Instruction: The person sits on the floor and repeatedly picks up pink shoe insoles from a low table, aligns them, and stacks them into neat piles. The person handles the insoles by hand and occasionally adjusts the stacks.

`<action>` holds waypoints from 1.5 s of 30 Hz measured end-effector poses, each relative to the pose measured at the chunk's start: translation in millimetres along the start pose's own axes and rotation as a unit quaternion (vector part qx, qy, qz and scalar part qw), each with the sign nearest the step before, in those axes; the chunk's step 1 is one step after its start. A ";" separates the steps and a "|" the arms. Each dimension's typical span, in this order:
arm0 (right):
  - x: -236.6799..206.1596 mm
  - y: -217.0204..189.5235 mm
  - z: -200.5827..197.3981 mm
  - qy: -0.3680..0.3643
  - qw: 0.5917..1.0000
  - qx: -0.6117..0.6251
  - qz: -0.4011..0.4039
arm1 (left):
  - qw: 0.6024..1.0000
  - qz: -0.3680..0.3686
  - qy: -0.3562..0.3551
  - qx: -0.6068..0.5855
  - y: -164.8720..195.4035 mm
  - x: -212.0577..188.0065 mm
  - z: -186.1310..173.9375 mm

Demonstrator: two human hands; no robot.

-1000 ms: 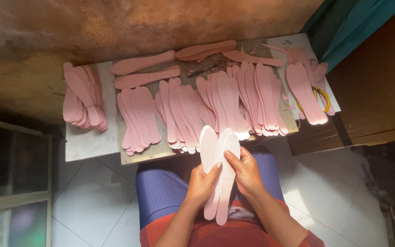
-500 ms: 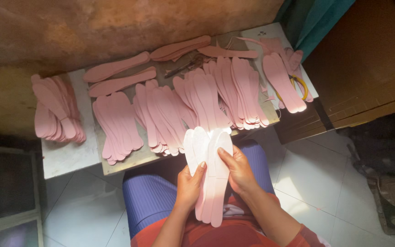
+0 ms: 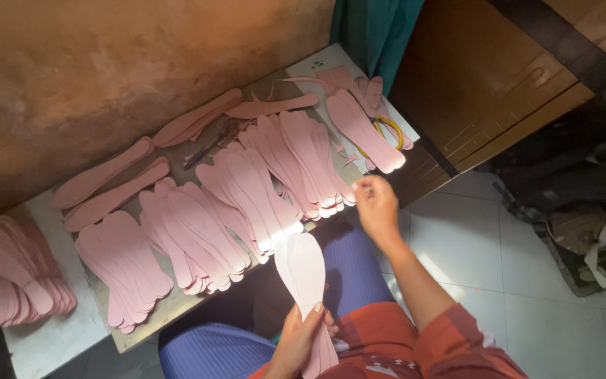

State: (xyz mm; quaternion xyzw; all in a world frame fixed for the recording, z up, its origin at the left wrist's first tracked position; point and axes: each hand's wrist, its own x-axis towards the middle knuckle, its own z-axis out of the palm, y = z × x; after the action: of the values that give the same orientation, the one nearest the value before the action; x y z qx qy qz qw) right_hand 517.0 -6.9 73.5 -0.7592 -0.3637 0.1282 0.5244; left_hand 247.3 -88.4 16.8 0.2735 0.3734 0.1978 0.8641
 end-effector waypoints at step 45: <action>-202.3 -65.3 -1.4 -0.237 0.968 0.086 0.011 | 0.907 0.336 0.184 -0.175 95.5 -49.5 -10.5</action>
State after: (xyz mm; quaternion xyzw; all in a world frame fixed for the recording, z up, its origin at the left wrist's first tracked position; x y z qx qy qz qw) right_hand 348.5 -134.7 94.4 -0.6630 -0.4570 0.3410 0.4851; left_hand 194.4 -38.2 96.7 0.1854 0.3713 0.5858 0.6961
